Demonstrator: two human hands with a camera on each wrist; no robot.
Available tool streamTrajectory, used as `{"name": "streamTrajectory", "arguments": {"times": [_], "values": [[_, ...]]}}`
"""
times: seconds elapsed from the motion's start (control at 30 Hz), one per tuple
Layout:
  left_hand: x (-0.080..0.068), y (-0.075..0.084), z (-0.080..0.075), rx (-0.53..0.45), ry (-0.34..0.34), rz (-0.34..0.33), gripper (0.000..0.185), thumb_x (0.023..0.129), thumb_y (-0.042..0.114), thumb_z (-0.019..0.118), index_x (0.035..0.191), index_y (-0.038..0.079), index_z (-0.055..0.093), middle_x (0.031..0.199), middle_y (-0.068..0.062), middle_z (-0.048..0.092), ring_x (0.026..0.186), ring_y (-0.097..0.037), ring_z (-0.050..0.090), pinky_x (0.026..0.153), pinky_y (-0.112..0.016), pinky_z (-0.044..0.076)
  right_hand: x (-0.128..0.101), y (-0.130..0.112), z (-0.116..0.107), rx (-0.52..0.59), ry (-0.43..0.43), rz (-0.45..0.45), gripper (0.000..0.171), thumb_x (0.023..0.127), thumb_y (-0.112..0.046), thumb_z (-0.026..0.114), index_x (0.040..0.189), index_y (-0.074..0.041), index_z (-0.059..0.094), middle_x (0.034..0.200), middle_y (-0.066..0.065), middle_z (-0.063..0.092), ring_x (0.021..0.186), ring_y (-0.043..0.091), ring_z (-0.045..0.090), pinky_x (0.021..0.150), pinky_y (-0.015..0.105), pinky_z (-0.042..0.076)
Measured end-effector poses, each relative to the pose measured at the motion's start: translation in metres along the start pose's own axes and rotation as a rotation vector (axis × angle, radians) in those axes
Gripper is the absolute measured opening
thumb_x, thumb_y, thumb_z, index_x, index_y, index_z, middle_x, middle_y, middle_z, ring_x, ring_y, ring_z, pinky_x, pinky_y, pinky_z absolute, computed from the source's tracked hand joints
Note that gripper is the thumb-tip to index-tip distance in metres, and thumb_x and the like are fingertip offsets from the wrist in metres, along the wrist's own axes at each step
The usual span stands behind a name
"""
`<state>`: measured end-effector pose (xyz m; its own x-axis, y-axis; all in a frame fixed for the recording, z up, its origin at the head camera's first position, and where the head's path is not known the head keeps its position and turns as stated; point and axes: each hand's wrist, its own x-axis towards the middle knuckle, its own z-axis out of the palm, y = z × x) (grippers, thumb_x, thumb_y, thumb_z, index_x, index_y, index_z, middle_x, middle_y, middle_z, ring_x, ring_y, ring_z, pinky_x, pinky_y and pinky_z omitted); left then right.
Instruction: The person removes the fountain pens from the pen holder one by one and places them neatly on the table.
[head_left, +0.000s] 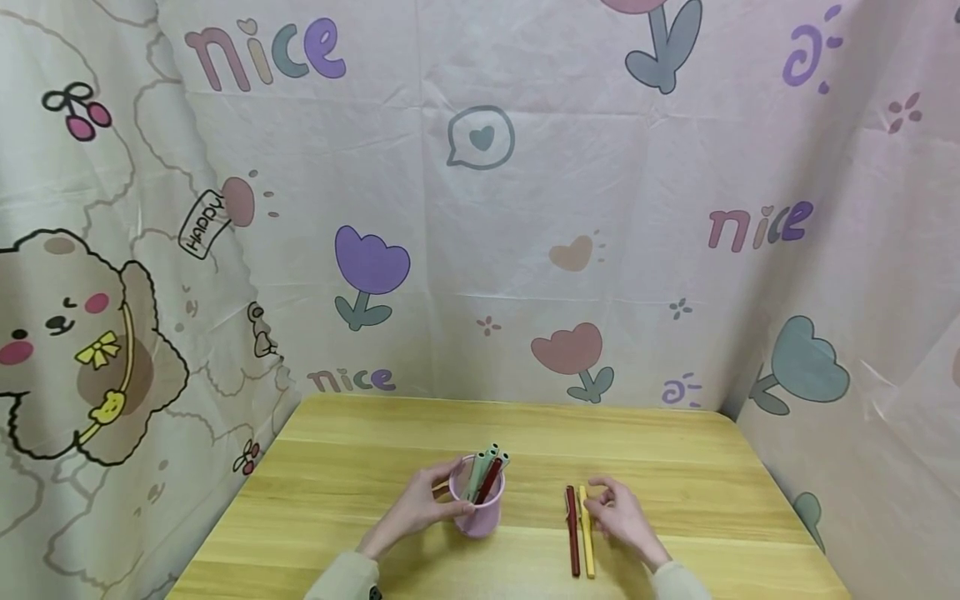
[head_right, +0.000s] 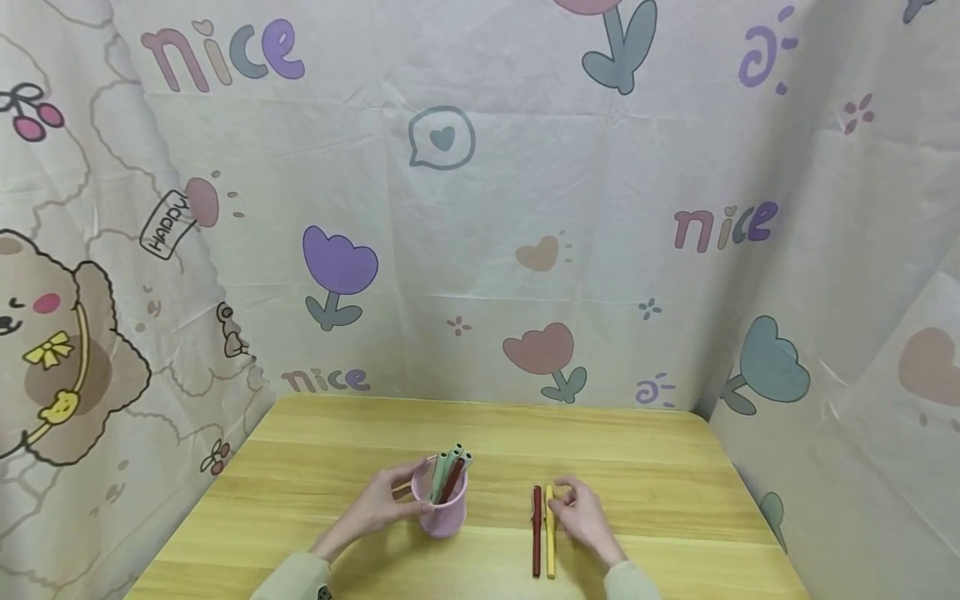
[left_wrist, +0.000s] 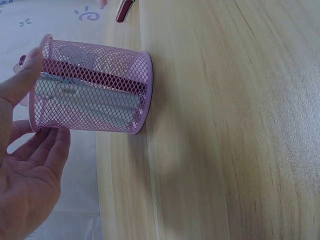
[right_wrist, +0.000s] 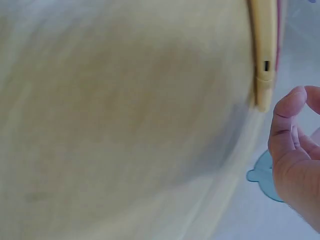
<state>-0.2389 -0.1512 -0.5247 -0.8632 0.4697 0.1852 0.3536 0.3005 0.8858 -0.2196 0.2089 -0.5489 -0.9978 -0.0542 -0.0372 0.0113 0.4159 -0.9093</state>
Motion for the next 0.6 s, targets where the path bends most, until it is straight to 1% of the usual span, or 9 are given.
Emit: {"name": "streamTrajectory", "arguments": {"times": [0.1, 0.27, 0.33, 0.4, 0.5, 0.6], "values": [[0.000, 0.001, 0.000, 0.000, -0.001, -0.006, 0.085, 0.083, 0.020, 0.082, 0.147, -0.013, 0.037, 0.149, -0.037, 0.043, 0.133, -0.053, 0.050, 0.110, -0.052, 0.049, -0.001, -0.007, -0.001, 0.023, 0.010, -0.013, 0.050, 0.090, -0.003, 0.067, 0.134, 0.012, 0.049, 0.082, 0.007, 0.058, 0.053, 0.010, 0.053, 0.041, 0.021, 0.050], [0.000, 0.002, 0.000, 0.004, -0.002, -0.009, 0.086, 0.083, 0.021, 0.082, 0.147, -0.013, 0.036, 0.149, -0.037, 0.042, 0.134, -0.054, 0.049, 0.110, -0.054, 0.048, -0.001, -0.019, 0.002, 0.059, 0.013, -0.043, 0.050, 0.090, -0.004, 0.068, 0.134, 0.011, 0.051, 0.086, 0.009, 0.060, 0.056, 0.010, 0.055, 0.045, 0.024, 0.054], [0.000, 0.002, 0.000, 0.007, -0.001, -0.012, 0.086, 0.083, 0.021, 0.082, 0.147, -0.013, 0.036, 0.149, -0.037, 0.042, 0.134, -0.054, 0.049, 0.110, -0.054, 0.048, -0.002, -0.024, 0.006, 0.074, 0.020, -0.054, 0.048, 0.090, -0.004, 0.069, 0.133, 0.011, 0.052, 0.087, 0.010, 0.061, 0.058, 0.012, 0.057, 0.045, 0.023, 0.054], [0.000, 0.003, 0.000, 0.010, -0.001, -0.015, 0.085, 0.083, 0.021, 0.082, 0.147, -0.012, 0.036, 0.149, -0.037, 0.042, 0.133, -0.054, 0.049, 0.110, -0.054, 0.049, -0.002, -0.028, 0.009, 0.087, 0.021, -0.067, 0.046, 0.090, -0.004, 0.069, 0.131, 0.011, 0.054, 0.088, 0.010, 0.061, 0.058, 0.010, 0.057, 0.044, 0.021, 0.051], [0.000, 0.002, 0.000, 0.012, -0.001, -0.011, 0.085, 0.083, 0.021, 0.082, 0.147, -0.012, 0.037, 0.148, -0.036, 0.044, 0.133, -0.053, 0.051, 0.110, -0.052, 0.049, -0.002, -0.034, 0.015, 0.106, 0.013, -0.098, 0.043, 0.090, -0.005, 0.069, 0.129, 0.010, 0.057, 0.088, 0.011, 0.062, 0.056, 0.008, 0.056, 0.045, 0.017, 0.049], [0.000, 0.001, 0.000, 0.012, -0.003, 0.001, 0.085, 0.083, 0.022, 0.082, 0.147, -0.013, 0.037, 0.148, -0.036, 0.044, 0.133, -0.052, 0.051, 0.110, -0.051, 0.050, -0.004, -0.039, 0.020, 0.114, -0.012, -0.139, 0.041, 0.091, -0.006, 0.070, 0.127, 0.009, 0.058, 0.089, 0.012, 0.062, 0.055, 0.007, 0.056, 0.046, 0.018, 0.051]]}}
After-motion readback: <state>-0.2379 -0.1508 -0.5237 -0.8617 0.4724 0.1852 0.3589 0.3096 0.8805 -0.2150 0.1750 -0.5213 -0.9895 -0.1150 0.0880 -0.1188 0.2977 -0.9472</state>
